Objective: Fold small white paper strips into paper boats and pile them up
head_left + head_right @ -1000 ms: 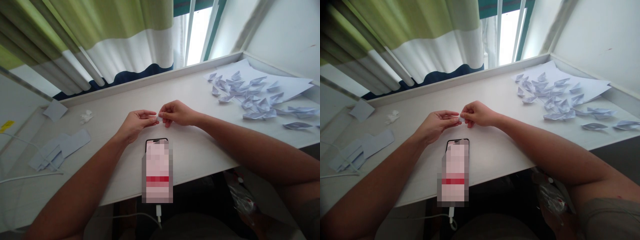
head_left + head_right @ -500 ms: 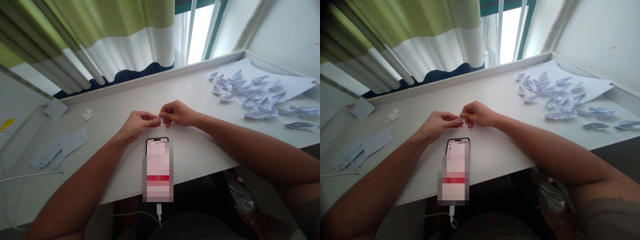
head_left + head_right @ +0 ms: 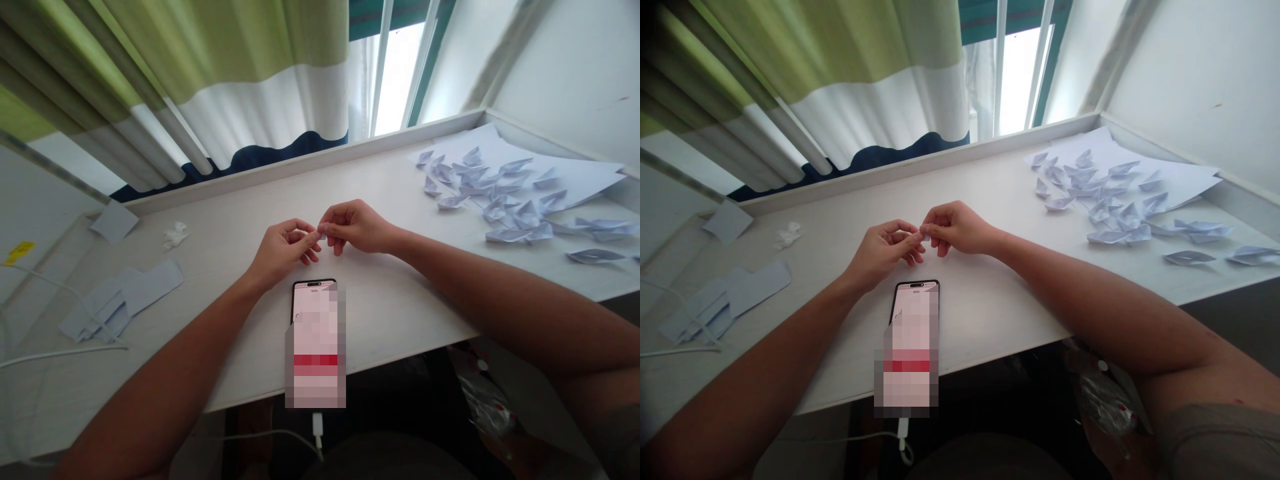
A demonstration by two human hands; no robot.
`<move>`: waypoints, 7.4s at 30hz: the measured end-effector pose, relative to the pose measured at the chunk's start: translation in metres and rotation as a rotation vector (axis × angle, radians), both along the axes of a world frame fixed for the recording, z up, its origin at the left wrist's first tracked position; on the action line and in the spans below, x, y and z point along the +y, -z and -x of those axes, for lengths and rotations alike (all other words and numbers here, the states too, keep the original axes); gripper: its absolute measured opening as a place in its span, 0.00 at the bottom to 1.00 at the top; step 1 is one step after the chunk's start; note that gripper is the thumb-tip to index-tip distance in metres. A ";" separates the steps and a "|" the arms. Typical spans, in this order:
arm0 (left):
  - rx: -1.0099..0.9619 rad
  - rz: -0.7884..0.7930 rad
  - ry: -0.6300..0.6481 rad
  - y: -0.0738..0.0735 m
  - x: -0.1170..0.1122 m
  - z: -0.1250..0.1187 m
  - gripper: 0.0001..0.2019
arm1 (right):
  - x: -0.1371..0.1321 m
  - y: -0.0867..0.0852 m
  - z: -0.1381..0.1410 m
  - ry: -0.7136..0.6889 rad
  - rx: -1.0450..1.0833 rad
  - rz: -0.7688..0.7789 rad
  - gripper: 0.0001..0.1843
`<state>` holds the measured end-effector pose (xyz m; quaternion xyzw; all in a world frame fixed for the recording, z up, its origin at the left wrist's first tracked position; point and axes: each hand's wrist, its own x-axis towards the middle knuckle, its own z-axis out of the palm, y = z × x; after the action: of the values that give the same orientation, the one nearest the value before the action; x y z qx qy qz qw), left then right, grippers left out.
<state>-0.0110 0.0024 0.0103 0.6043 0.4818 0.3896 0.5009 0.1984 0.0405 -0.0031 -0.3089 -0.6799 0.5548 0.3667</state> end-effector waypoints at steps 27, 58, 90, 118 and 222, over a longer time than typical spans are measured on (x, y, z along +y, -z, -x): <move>0.002 -0.150 -0.034 0.001 0.002 0.005 0.19 | -0.005 0.007 0.008 0.088 0.052 -0.099 0.15; -0.205 -0.158 -0.164 0.006 0.005 0.002 0.30 | -0.004 0.009 0.010 0.140 0.041 -0.152 0.22; -0.274 -0.223 -0.173 0.006 0.005 0.000 0.16 | -0.004 0.005 0.016 0.228 0.315 0.000 0.18; -0.177 -0.317 -0.212 0.001 0.000 -0.001 0.22 | -0.009 -0.001 0.009 0.150 0.104 -0.170 0.24; 0.322 -0.262 0.030 -0.035 0.040 -0.061 0.10 | -0.017 -0.078 -0.089 0.262 -0.860 -0.364 0.11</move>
<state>0.0502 0.0422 0.0452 0.7259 0.4918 0.3399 0.3401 0.2871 0.0231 0.0753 -0.5239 -0.8114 0.1979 0.1671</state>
